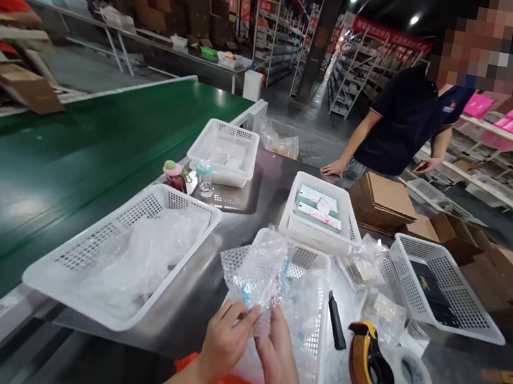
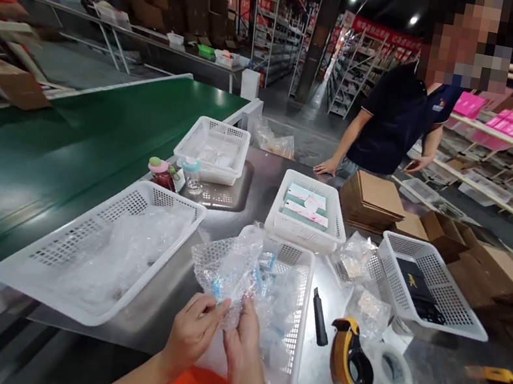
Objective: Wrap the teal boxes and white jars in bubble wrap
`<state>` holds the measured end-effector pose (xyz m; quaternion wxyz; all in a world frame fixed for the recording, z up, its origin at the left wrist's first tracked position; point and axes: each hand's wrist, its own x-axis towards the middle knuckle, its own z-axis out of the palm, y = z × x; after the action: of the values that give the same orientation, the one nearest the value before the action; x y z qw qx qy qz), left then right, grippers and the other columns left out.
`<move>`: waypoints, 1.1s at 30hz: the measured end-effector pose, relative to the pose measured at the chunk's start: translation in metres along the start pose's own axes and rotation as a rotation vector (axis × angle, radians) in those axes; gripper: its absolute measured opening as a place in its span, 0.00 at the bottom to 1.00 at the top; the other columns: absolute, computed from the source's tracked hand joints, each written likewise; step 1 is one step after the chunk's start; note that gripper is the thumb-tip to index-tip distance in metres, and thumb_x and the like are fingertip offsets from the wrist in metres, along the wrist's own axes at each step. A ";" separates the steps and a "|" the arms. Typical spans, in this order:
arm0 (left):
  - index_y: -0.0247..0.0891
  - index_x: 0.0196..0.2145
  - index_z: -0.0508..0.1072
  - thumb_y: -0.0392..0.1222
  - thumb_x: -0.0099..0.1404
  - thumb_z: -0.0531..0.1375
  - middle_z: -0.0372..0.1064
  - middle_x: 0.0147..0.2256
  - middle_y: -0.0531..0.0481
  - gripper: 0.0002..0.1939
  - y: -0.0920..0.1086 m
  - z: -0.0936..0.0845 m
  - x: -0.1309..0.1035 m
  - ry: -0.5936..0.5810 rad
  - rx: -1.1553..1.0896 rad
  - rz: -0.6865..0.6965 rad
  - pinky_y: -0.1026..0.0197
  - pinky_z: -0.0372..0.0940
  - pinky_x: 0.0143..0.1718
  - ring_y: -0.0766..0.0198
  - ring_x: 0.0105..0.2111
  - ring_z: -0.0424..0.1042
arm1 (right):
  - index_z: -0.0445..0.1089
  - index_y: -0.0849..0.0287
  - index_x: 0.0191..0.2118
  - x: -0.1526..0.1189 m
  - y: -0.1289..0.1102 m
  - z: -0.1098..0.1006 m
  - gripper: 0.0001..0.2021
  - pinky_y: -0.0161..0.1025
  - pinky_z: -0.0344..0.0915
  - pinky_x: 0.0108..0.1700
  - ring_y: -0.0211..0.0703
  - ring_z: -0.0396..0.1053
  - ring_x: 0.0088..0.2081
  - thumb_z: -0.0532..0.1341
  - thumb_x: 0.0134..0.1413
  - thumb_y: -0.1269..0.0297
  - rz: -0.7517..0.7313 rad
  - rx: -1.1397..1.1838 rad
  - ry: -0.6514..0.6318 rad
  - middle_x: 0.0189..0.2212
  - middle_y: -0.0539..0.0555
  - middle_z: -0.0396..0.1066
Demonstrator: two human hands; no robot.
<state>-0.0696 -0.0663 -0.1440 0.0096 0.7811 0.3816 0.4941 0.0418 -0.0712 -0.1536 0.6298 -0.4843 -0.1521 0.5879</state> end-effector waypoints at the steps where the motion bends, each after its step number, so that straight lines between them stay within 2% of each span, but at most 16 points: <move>1: 0.34 0.46 0.73 0.27 0.67 0.54 0.62 0.28 0.51 0.14 -0.001 0.001 0.000 0.001 -0.019 -0.004 0.64 0.64 0.31 0.66 0.28 0.63 | 0.73 0.55 0.32 0.001 0.001 0.001 0.15 0.42 0.72 0.38 0.47 0.73 0.36 0.65 0.47 0.48 0.021 0.015 0.001 0.28 0.51 0.73; 4: 0.36 0.46 0.73 0.30 0.68 0.54 0.63 0.33 0.49 0.12 -0.007 0.002 -0.002 0.007 0.003 -0.103 0.64 0.66 0.34 0.66 0.32 0.67 | 0.72 0.55 0.33 0.002 0.005 0.007 0.17 0.42 0.72 0.37 0.47 0.73 0.36 0.64 0.46 0.46 0.108 0.079 -0.003 0.28 0.53 0.74; 7: 0.38 0.45 0.73 0.37 0.68 0.56 0.63 0.40 0.44 0.10 -0.011 0.004 -0.002 0.035 0.039 -0.256 0.58 0.69 0.39 0.61 0.38 0.69 | 0.73 0.58 0.35 0.001 0.004 0.016 0.20 0.42 0.73 0.36 0.48 0.74 0.36 0.68 0.41 0.47 0.200 0.216 0.001 0.31 0.55 0.76; 9: 0.38 0.49 0.70 0.41 0.69 0.55 0.63 0.45 0.41 0.13 -0.012 0.005 -0.003 0.062 -0.029 -0.366 0.55 0.70 0.43 0.57 0.44 0.69 | 0.73 0.60 0.37 0.000 0.000 0.023 0.22 0.41 0.73 0.36 0.47 0.74 0.37 0.70 0.38 0.49 0.226 0.296 0.003 0.33 0.55 0.76; 11: 0.37 0.54 0.65 0.44 0.68 0.55 0.65 0.48 0.39 0.18 -0.012 0.006 -0.002 0.075 -0.167 -0.500 0.53 0.70 0.45 0.56 0.47 0.70 | 0.73 0.60 0.39 -0.001 -0.006 0.028 0.23 0.40 0.72 0.35 0.48 0.75 0.39 0.70 0.40 0.49 0.214 0.329 -0.008 0.35 0.55 0.77; 13: 0.37 0.54 0.63 0.47 0.68 0.56 0.68 0.47 0.40 0.20 -0.013 0.006 -0.001 0.060 -0.315 -0.646 0.55 0.71 0.44 0.57 0.45 0.72 | 0.73 0.60 0.41 -0.001 -0.010 0.032 0.25 0.40 0.72 0.36 0.47 0.75 0.41 0.70 0.41 0.47 0.209 0.338 -0.024 0.38 0.55 0.77; 16: 0.38 0.50 0.66 0.49 0.67 0.56 0.73 0.43 0.43 0.17 -0.014 0.004 0.002 -0.003 -0.408 -0.767 0.57 0.71 0.41 0.58 0.41 0.74 | 0.74 0.61 0.38 0.000 -0.012 0.033 0.26 0.40 0.72 0.36 0.48 0.75 0.40 0.73 0.33 0.49 0.213 0.354 0.012 0.36 0.56 0.78; 18: 0.38 0.43 0.70 0.49 0.65 0.57 0.74 0.38 0.45 0.14 -0.016 0.004 0.003 -0.038 -0.354 -0.766 0.58 0.69 0.38 0.59 0.36 0.74 | 0.73 0.61 0.36 0.001 -0.010 0.033 0.25 0.40 0.72 0.36 0.50 0.75 0.40 0.74 0.29 0.52 0.194 0.362 0.072 0.34 0.56 0.78; 21: 0.38 0.32 0.70 0.48 0.65 0.57 0.71 0.29 0.50 0.11 -0.017 0.002 0.006 -0.090 -0.309 -0.718 0.60 0.67 0.32 0.62 0.29 0.71 | 0.73 0.62 0.35 0.002 -0.006 0.030 0.22 0.42 0.72 0.36 0.51 0.75 0.40 0.73 0.34 0.53 0.172 0.347 0.116 0.31 0.56 0.78; 25: 0.39 0.33 0.70 0.46 0.64 0.56 0.69 0.30 0.51 0.08 -0.016 0.000 0.013 -0.107 -0.362 -0.729 0.63 0.65 0.30 0.63 0.29 0.69 | 0.73 0.62 0.36 0.001 -0.005 0.027 0.21 0.41 0.72 0.36 0.50 0.75 0.40 0.73 0.35 0.56 0.192 0.350 0.148 0.33 0.56 0.78; 30: 0.39 0.25 0.70 0.44 0.64 0.55 0.65 0.36 0.47 0.11 -0.016 -0.004 0.018 -0.070 -0.302 -0.701 0.60 0.66 0.37 0.60 0.37 0.69 | 0.73 0.60 0.32 -0.004 -0.012 0.029 0.19 0.43 0.73 0.37 0.52 0.75 0.41 0.73 0.34 0.54 0.218 0.328 0.114 0.31 0.55 0.78; 33: 0.39 0.27 0.66 0.41 0.63 0.55 0.64 0.31 0.51 0.08 -0.013 -0.005 0.014 -0.049 -0.332 -0.674 0.62 0.66 0.33 0.63 0.31 0.67 | 0.71 0.59 0.29 -0.006 -0.014 0.032 0.18 0.43 0.73 0.39 0.52 0.75 0.41 0.74 0.32 0.55 0.194 0.321 0.149 0.28 0.54 0.77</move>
<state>-0.0775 -0.0503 -0.1358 0.3075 0.6111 0.5316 0.4994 0.0242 -0.0607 -0.1241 0.6488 -0.4321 0.0378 0.6252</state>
